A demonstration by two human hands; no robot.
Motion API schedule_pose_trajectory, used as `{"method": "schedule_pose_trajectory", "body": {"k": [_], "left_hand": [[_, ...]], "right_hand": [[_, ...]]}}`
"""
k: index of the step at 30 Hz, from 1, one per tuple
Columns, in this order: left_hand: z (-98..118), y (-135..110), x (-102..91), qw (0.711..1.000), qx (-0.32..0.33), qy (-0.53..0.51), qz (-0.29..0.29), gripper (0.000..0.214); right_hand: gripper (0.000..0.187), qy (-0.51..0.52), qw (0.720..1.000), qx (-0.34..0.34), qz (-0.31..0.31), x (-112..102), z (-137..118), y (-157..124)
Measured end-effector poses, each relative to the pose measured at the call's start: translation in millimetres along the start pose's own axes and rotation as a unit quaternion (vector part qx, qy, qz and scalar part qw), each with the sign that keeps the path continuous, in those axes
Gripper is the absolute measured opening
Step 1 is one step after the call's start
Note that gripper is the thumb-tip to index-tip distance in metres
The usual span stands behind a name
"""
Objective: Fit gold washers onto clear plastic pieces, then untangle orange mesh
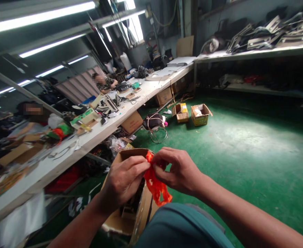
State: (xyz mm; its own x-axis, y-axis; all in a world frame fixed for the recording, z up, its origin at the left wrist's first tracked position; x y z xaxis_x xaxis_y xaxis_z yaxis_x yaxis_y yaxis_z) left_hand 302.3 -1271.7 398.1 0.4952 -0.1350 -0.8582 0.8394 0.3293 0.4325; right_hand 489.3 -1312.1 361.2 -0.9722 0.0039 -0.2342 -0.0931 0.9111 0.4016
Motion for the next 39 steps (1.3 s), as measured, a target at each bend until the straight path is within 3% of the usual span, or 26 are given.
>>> {"method": "schedule_pose_trajectory", "body": {"k": [8,11,14,16,18,20,22,24,27,30,34,39], "left_hand": [[0.0,3.1,-0.7,0.999,0.041,0.020,-0.020,0.040],[0.9,4.4,1.7,0.999,0.032,0.016,-0.022,0.039],[2.1,5.1,3.8,1.000,0.015,0.015,0.009,0.037],[2.5,4.5,5.6,0.999,-0.002,0.017,0.036,0.036],[2.2,2.8,7.7,0.998,-0.022,0.011,0.061,0.035],[1.0,0.1,9.6,0.995,-0.042,-0.007,0.089,0.032],[-1.4,-2.8,11.7,0.992,-0.060,-0.034,0.106,0.031],[-4.4,-4.9,13.6,0.990,-0.070,-0.062,0.106,0.032],[-8.0,-5.5,15.0,0.990,-0.070,-0.086,0.088,0.034],[-9.5,-3.7,14.4,0.989,-0.071,-0.101,0.082,0.034],[-8.5,-4.0,15.9,0.982,-0.099,-0.130,0.097,0.027],[-7.4,-7.8,26.9,0.945,-0.187,-0.224,0.146,0.015]], "right_hand": [[0.015,-0.075,0.992,0.057,-0.085,-4.2,4.3,7.3],[0.013,-0.133,0.990,0.026,-0.050,-3.7,0.9,8.9],[0.010,-0.155,0.987,-0.005,0.029,-6.1,-2.0,9.4],[0.010,-0.117,0.991,0.018,0.068,-8.0,-0.5,9.3],[0.010,-0.035,0.993,0.086,0.079,-8.5,4.7,8.6],[0.010,0.067,0.983,0.162,0.047,-5.6,10.7,7.0],[0.009,0.129,0.972,0.197,0.005,-2.2,13.3,5.6],[0.007,0.116,0.979,0.168,0.002,-2.5,11.7,6.0],[0.012,0.025,0.998,0.054,0.014,-3.8,5.3,8.9],[0.016,-0.022,1.000,0.001,-0.021,-0.6,4.9,11.8],[0.008,0.038,0.996,0.082,-0.006,-4.1,14.8,15.0],[0.017,0.222,0.954,0.197,0.049,-8.8,25.7,14.9]]}}
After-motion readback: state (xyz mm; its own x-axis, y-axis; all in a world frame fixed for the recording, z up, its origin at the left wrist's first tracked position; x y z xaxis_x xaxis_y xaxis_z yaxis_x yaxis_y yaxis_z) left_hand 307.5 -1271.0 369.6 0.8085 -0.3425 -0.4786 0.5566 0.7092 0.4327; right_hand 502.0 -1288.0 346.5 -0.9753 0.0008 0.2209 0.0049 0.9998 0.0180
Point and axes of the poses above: each hand's wrist, its own y-axis towards the middle knuckle, its own x-axis out of the palm, z = x × y, the point moved 3 cm from there along y, towards the middle knuckle, and after that the axes turned 1 degree about -z, right-handed, at the moved point
